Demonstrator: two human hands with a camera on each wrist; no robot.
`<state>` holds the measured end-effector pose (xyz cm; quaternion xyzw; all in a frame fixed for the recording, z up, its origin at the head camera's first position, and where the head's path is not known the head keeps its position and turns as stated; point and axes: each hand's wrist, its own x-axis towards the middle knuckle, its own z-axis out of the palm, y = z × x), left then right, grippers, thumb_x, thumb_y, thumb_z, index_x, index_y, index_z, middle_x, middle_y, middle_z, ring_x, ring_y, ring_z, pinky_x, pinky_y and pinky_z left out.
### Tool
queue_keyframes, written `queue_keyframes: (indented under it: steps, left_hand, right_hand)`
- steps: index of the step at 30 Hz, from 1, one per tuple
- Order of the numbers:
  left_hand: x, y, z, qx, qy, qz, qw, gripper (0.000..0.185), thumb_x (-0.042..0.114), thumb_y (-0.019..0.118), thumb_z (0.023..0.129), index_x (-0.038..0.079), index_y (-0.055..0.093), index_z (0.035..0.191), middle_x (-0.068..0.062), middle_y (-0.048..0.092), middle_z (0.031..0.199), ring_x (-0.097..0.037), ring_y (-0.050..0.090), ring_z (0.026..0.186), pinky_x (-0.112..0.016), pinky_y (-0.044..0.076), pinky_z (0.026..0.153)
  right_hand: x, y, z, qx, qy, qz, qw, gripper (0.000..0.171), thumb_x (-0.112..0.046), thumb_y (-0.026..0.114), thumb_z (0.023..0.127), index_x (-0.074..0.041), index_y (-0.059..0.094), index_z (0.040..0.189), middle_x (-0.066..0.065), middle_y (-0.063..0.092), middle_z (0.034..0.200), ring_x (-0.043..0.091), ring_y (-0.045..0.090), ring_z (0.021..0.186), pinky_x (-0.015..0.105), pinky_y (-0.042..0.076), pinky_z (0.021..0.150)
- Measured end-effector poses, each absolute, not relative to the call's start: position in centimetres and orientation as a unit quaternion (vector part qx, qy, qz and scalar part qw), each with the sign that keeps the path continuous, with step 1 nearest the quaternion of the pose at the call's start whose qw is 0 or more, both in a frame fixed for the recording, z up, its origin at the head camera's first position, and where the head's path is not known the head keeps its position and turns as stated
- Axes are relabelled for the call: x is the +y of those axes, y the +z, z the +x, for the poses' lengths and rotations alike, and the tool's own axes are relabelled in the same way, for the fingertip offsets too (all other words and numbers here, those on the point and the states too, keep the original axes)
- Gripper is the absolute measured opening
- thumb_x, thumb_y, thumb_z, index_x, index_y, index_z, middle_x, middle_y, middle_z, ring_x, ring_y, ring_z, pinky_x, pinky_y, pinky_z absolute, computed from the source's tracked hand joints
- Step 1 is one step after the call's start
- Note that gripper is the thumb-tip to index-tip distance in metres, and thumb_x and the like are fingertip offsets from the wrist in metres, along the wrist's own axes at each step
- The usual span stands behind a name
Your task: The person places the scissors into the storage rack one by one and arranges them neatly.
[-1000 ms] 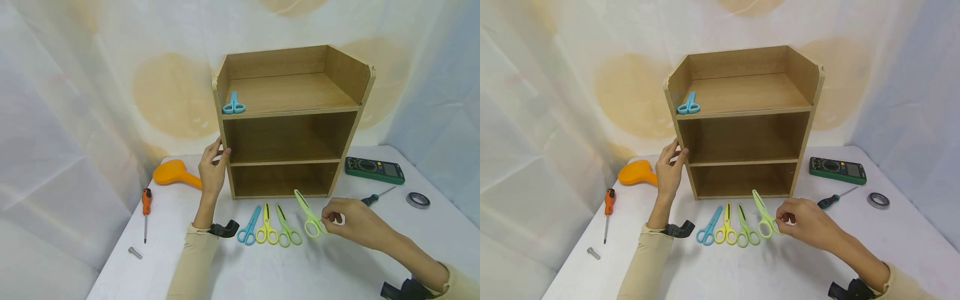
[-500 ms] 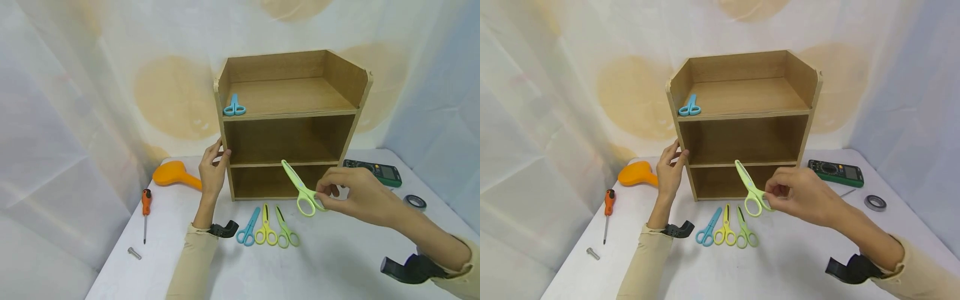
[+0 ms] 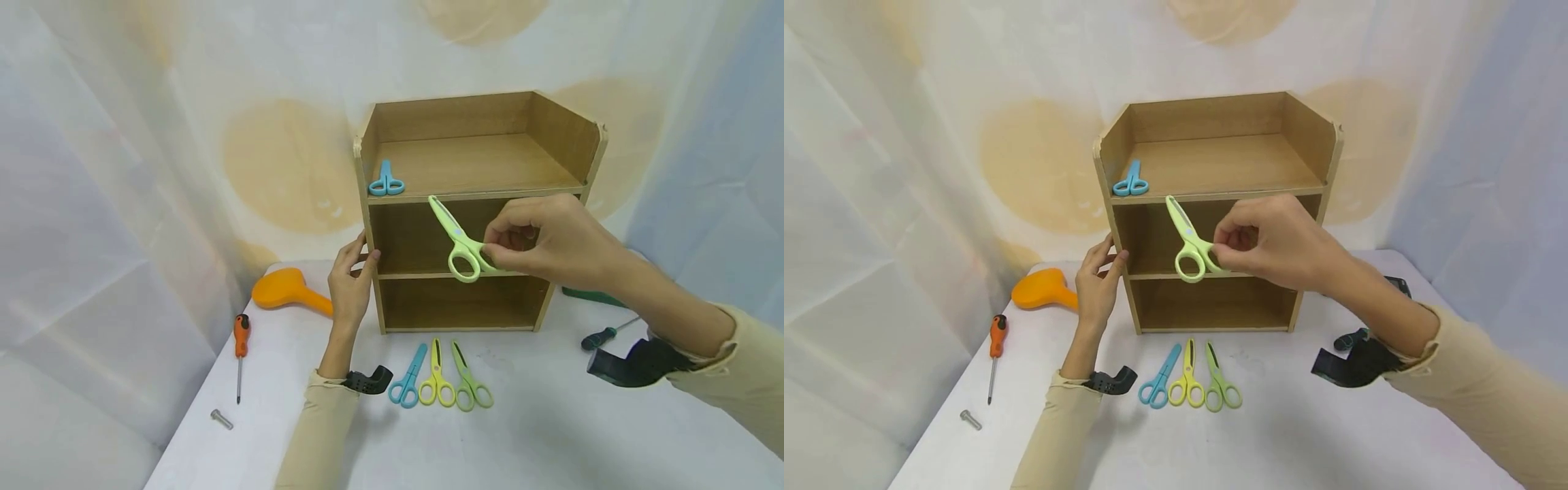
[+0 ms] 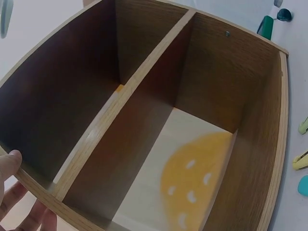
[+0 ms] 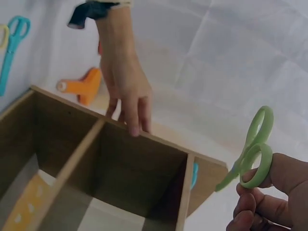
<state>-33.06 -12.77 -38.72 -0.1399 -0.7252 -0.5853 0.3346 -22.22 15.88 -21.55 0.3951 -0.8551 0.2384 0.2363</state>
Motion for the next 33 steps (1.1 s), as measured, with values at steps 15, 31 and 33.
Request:
queue_keyframes:
  steps: [15, 31, 33]
  left_hand:
    - [-12.9, -38.9, -33.2, -0.727, -0.585, -0.146, 0.329, 0.047, 0.035, 0.068, 0.097, 0.023, 0.059, 0.142, 0.002, 0.061, 0.130, -0.015, 0.063, 0.104, -0.029, 0.056, 0.080]
    - [-11.5, -37.6, -31.7, -0.717, -0.597, -0.143, 0.329, 0.045, 0.015, 0.068, 0.097, 0.010, 0.059, 0.141, -0.012, 0.061, 0.130, -0.026, 0.063, 0.104, -0.038, 0.057, 0.078]
    - [-11.2, -37.1, -31.1, -0.717, -0.598, -0.144, 0.329, 0.045, 0.012, 0.068, 0.097, 0.007, 0.058, 0.140, -0.014, 0.061, 0.130, -0.028, 0.063, 0.104, -0.043, 0.056, 0.079]
  right_hand:
    - [12.8, -17.8, -29.9, -0.905, 0.226, 0.295, 0.208, 0.008, -0.012, 0.071, 0.084, -0.010, 0.076, 0.079, -0.001, 0.068, 0.070, 0.015, 0.056, 0.066, 0.023, 0.039, 0.057]
    - [11.5, -17.2, -34.3, -0.950, 0.182, 0.218, 0.132, 0.017, -0.016, 0.064, 0.088, -0.007, 0.078, 0.084, 0.002, 0.064, 0.067, 0.017, 0.048, 0.059, 0.029, 0.037, 0.053]
    - [11.7, -17.2, -33.9, -0.944, 0.178, 0.227, 0.159, 0.019, -0.015, 0.061, 0.089, -0.006, 0.078, 0.086, 0.003, 0.065, 0.069, 0.018, 0.050, 0.061, 0.030, 0.038, 0.057]
